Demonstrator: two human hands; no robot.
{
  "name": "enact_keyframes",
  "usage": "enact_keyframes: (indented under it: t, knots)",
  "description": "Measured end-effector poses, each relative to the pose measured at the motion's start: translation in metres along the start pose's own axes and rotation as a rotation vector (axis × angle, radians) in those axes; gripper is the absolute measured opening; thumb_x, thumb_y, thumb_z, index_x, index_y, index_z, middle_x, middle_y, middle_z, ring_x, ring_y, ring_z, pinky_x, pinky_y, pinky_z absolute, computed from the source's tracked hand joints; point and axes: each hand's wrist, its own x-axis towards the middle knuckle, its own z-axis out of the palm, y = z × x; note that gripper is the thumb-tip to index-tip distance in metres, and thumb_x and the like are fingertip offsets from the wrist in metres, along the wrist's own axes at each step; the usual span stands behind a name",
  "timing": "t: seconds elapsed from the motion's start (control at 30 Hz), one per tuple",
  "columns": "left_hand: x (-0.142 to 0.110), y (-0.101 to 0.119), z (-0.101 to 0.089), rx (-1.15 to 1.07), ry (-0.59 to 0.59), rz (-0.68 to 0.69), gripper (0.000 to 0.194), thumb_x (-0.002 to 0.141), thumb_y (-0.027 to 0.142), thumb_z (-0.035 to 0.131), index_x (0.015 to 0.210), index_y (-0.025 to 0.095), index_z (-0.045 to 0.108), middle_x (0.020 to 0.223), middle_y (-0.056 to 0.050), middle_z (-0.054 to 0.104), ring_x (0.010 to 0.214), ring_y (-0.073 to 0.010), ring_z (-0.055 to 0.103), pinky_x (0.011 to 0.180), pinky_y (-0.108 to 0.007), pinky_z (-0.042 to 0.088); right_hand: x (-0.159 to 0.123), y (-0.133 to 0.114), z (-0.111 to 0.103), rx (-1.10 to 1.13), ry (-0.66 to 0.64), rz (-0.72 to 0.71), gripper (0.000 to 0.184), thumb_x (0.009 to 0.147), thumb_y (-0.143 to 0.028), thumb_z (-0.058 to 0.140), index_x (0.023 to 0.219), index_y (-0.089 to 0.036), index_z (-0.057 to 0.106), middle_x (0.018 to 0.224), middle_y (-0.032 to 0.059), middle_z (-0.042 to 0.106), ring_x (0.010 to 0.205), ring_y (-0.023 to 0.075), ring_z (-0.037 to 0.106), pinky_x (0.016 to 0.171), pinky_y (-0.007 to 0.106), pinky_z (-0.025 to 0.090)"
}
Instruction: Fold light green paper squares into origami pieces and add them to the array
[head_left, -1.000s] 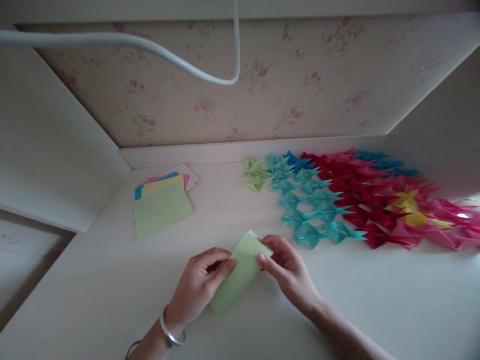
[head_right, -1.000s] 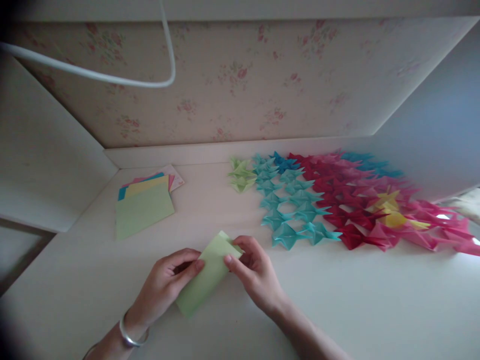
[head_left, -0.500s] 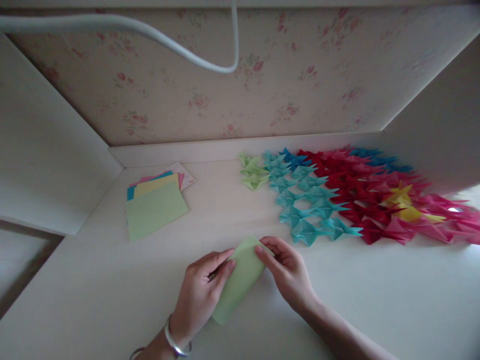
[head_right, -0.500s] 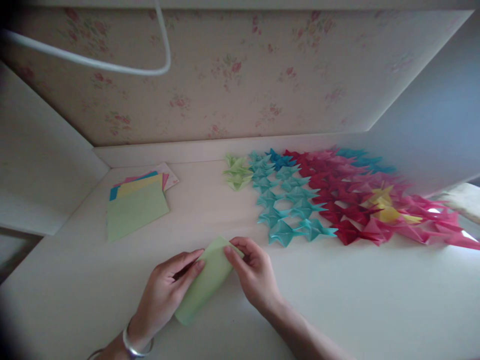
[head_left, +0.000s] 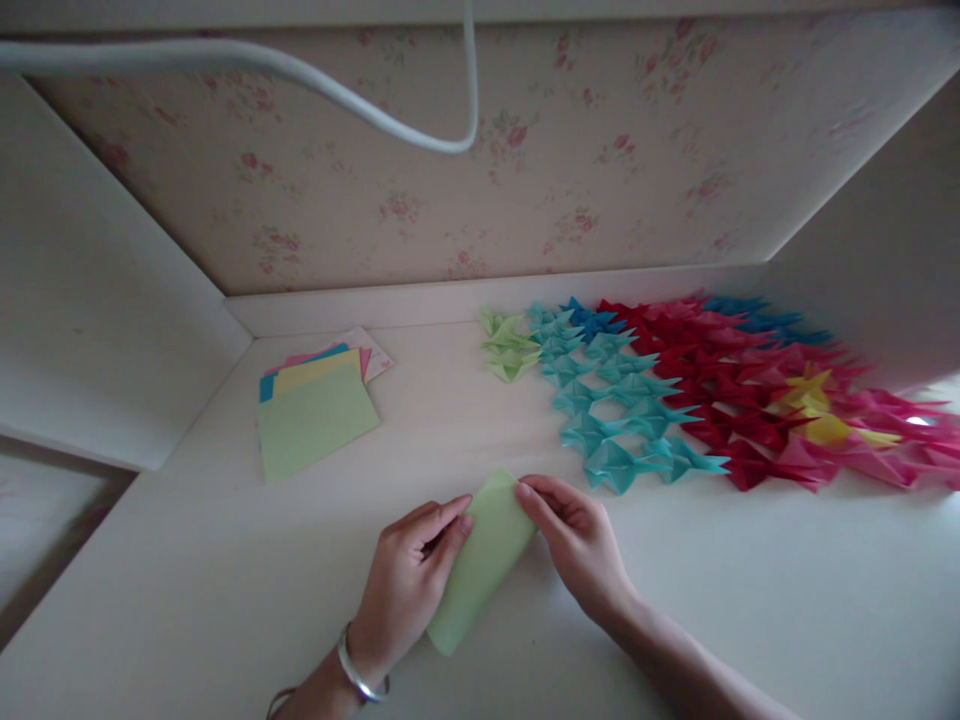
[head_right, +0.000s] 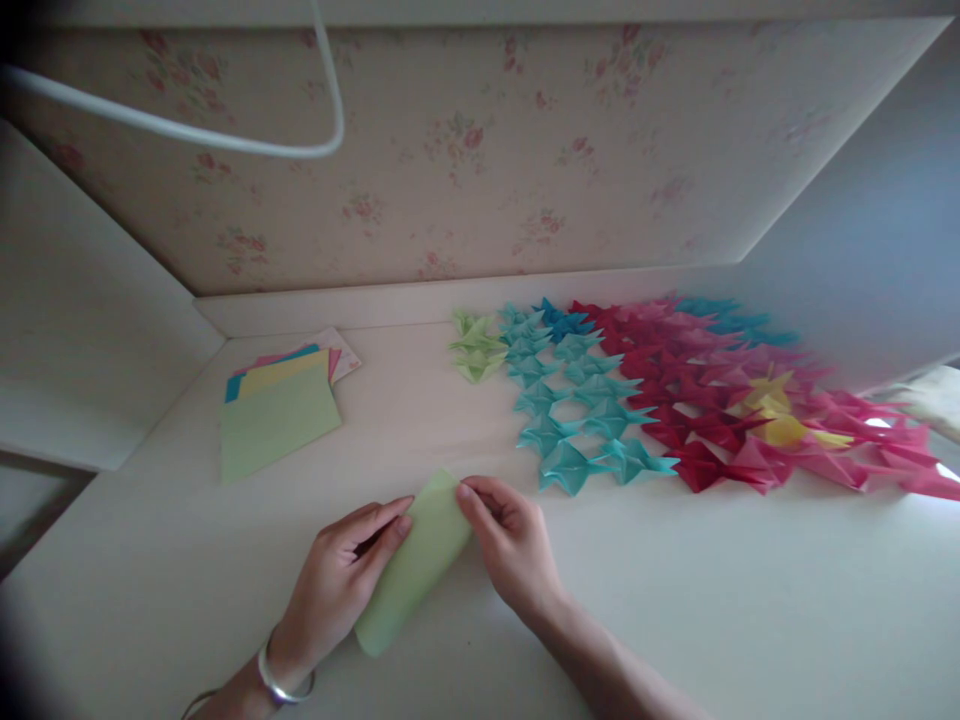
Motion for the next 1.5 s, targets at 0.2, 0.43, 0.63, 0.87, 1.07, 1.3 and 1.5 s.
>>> enact_keyframes:
  t: [0.2, 0.43, 0.63, 0.87, 1.07, 1.3, 1.5]
  knots:
    - [-0.0012, -0.0009, 0.0011, 0.018, -0.002, 0.019, 0.027, 0.096, 0.028, 0.057, 0.117, 0.021, 0.073, 0.093, -0.005, 0.077, 0.081, -0.0161, 0.072, 0.073, -0.021, 0.056, 0.0024, 0.0020, 0.0001, 0.007, 0.016, 0.047, 0.038, 0.082, -0.050, 0.070, 0.104, -0.020, 0.078, 0.101, 0.0080, 0.079, 0.094, 0.0256, 0.071, 0.079, 0.031, 0.055]
    - [0.0000, -0.0050, 0.0022, 0.028, 0.008, 0.035, 0.027, 0.096, 0.028, 0.057, 0.116, 0.020, 0.073, 0.089, -0.005, 0.076, 0.078, -0.0152, 0.071, 0.071, -0.020, 0.055, 0.0020, -0.0012, -0.0004, -0.024, -0.023, 0.080, 0.037, 0.082, -0.049, 0.070, 0.107, -0.022, 0.079, 0.112, 0.0070, 0.077, 0.106, 0.0293, 0.069, 0.091, 0.036, 0.053]
    - [-0.0001, -0.0068, 0.0015, 0.030, -0.005, 0.027, 0.025, 0.096, 0.027, 0.057, 0.113, 0.020, 0.074, 0.084, -0.003, 0.074, 0.074, -0.0132, 0.070, 0.069, -0.019, 0.054, 0.0022, -0.0003, 0.0000, -0.071, -0.042, 0.074, 0.030, 0.084, -0.047, 0.068, 0.100, -0.024, 0.080, 0.102, 0.0046, 0.079, 0.095, 0.0255, 0.071, 0.082, 0.030, 0.054]
    - [0.0007, -0.0059, 0.0013, 0.036, -0.025, 0.049, 0.024, 0.096, 0.026, 0.057, 0.112, 0.020, 0.075, 0.076, -0.002, 0.072, 0.067, -0.0115, 0.067, 0.065, -0.018, 0.052, 0.0023, 0.0032, 0.0017, -0.052, 0.001, 0.094, 0.030, 0.083, -0.047, 0.070, 0.096, -0.022, 0.080, 0.093, 0.0050, 0.080, 0.088, 0.0230, 0.070, 0.075, 0.027, 0.053]
    - [-0.0006, -0.0045, 0.0006, 0.029, -0.038, 0.045, 0.025, 0.096, 0.025, 0.058, 0.113, 0.020, 0.074, 0.076, -0.002, 0.071, 0.067, -0.0115, 0.067, 0.064, -0.017, 0.053, 0.0010, 0.0049, 0.0004, -0.090, -0.019, 0.097, 0.031, 0.085, -0.046, 0.068, 0.099, -0.023, 0.080, 0.088, 0.0042, 0.079, 0.084, 0.0223, 0.069, 0.072, 0.027, 0.051]
    - [-0.0026, -0.0037, -0.0002, 0.037, -0.034, 0.050, 0.024, 0.095, 0.025, 0.058, 0.113, 0.021, 0.074, 0.077, -0.002, 0.073, 0.068, -0.0117, 0.068, 0.067, -0.017, 0.054, 0.0017, 0.0040, 0.0014, -0.075, -0.035, 0.092, 0.032, 0.086, -0.047, 0.067, 0.100, -0.022, 0.080, 0.087, 0.0043, 0.078, 0.083, 0.0220, 0.068, 0.071, 0.026, 0.051]
    - [-0.0033, -0.0045, 0.0009, 0.051, -0.035, 0.077, 0.024, 0.095, 0.023, 0.058, 0.113, 0.023, 0.074, 0.081, -0.003, 0.075, 0.072, -0.0131, 0.071, 0.072, -0.018, 0.057, 0.0002, 0.0035, 0.0022, -0.048, -0.051, 0.130, 0.038, 0.083, -0.049, 0.068, 0.106, -0.021, 0.078, 0.090, 0.0062, 0.079, 0.083, 0.0228, 0.069, 0.070, 0.027, 0.052]
